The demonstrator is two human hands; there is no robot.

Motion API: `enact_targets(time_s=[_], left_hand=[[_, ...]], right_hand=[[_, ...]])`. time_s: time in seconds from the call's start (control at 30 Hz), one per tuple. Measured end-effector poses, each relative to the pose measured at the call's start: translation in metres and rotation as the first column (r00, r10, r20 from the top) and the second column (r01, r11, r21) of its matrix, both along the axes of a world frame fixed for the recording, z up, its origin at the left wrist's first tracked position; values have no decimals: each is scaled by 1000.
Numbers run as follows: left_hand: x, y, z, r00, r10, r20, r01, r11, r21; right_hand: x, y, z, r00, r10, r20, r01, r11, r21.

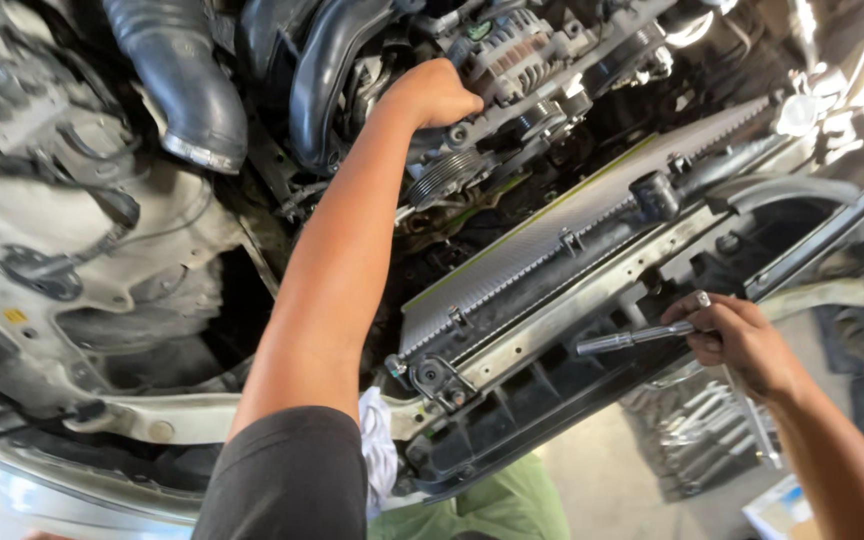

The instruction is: The person works under the open hood of a car, using a ratchet and socket to loosen bolts on the engine's front accessory area. They remove a metal belt tensioner pulley component, carry it to a toolbox to select sockets, return and fit the component against the engine bracket, then continue tightening bolts with the ratchet.

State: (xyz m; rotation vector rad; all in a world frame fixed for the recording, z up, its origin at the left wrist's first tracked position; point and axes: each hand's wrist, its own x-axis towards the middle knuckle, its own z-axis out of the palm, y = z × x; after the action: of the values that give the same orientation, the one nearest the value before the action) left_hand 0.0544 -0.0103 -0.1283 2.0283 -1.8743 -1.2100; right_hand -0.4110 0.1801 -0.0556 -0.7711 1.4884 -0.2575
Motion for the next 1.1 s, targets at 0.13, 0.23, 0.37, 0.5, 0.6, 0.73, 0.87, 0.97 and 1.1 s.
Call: enact_targets(time_s=[0.13, 0.23, 0.37, 0.5, 0.6, 0.73, 0.87, 0.97, 1.1], left_hand=[[-17, 6, 7, 989, 148, 6, -147, 974, 171], [-25, 10, 15, 953, 297, -60, -286, 946, 150], [-30, 3, 30, 972, 144, 188, -156, 986, 53], [-37, -10, 43, 958, 30, 287, -46, 998, 47], [-47, -16, 45, 938, -35, 344, 11, 997, 72], [-55, -13, 36, 970, 124, 209, -155, 978, 140], [-51, -14, 32, 961, 239, 139, -269, 925, 267], [-46, -18, 34, 973, 166, 158, -197, 958, 208], [-43, -23, 38, 971, 74, 226, -92, 993, 73]], right_hand=[[4, 18, 3, 996, 56, -66, -62, 994, -92], [7, 22, 2, 999, -38, 16, 39, 995, -88], [3, 23, 9, 998, -29, -46, 25, 995, -92], [2, 22, 10, 996, -87, 28, 89, 994, -68], [1, 19, 7, 996, -80, 48, 84, 993, -79], [-1, 14, 4, 997, -77, -9, 77, 996, -44], [1, 11, 8, 994, -68, -82, 66, 997, -33], [5, 10, 13, 990, -57, -129, 54, 998, -24], [9, 5, 15, 987, -28, -157, 23, 999, -32]])
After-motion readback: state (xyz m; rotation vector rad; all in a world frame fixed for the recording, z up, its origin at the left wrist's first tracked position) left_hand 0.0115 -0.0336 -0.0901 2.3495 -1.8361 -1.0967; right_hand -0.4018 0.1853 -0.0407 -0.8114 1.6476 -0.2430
